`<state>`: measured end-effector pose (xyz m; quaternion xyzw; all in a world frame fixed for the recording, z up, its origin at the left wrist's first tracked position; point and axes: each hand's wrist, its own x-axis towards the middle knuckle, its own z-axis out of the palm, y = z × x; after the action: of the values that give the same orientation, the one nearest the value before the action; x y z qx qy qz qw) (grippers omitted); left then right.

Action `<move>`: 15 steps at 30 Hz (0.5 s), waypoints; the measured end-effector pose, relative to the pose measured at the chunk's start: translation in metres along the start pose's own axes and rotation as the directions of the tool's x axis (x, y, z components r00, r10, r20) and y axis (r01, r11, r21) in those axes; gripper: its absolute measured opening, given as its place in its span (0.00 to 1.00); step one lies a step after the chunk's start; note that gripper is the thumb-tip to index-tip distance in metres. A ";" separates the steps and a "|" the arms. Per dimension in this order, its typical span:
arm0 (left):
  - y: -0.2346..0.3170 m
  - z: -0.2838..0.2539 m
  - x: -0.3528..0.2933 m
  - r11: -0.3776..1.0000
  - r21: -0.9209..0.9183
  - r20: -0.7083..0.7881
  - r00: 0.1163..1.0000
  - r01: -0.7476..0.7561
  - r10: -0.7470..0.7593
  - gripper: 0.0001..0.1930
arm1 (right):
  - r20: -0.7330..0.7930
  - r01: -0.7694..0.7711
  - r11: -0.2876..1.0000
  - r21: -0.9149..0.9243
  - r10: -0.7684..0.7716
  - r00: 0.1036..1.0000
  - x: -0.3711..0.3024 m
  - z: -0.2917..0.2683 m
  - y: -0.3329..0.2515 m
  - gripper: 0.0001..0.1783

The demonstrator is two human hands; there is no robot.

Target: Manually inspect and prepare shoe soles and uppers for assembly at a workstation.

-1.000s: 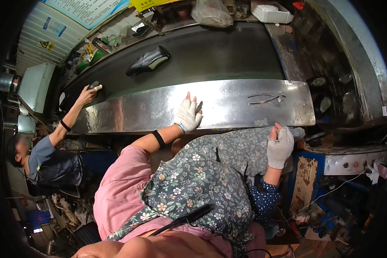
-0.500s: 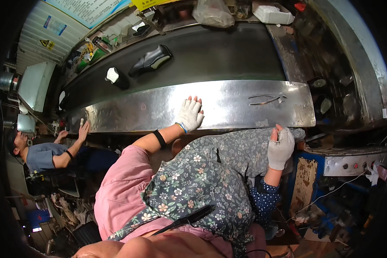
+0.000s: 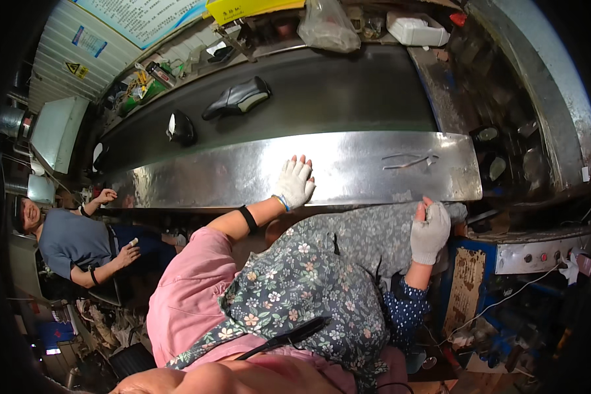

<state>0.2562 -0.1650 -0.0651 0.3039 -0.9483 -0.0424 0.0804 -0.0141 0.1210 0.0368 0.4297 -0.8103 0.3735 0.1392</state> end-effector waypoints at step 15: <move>0.002 0.003 -0.001 1.000 0.020 0.028 0.999 0.022 -0.023 0.32 | 0.000 0.010 1.000 0.022 -0.010 1.000 -0.001 -0.001 0.002 0.08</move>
<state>0.2558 -0.1629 -0.0680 0.3147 -0.9463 -0.0380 0.0637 -0.0148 0.1230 0.0357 0.4353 -0.8040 0.3814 0.1364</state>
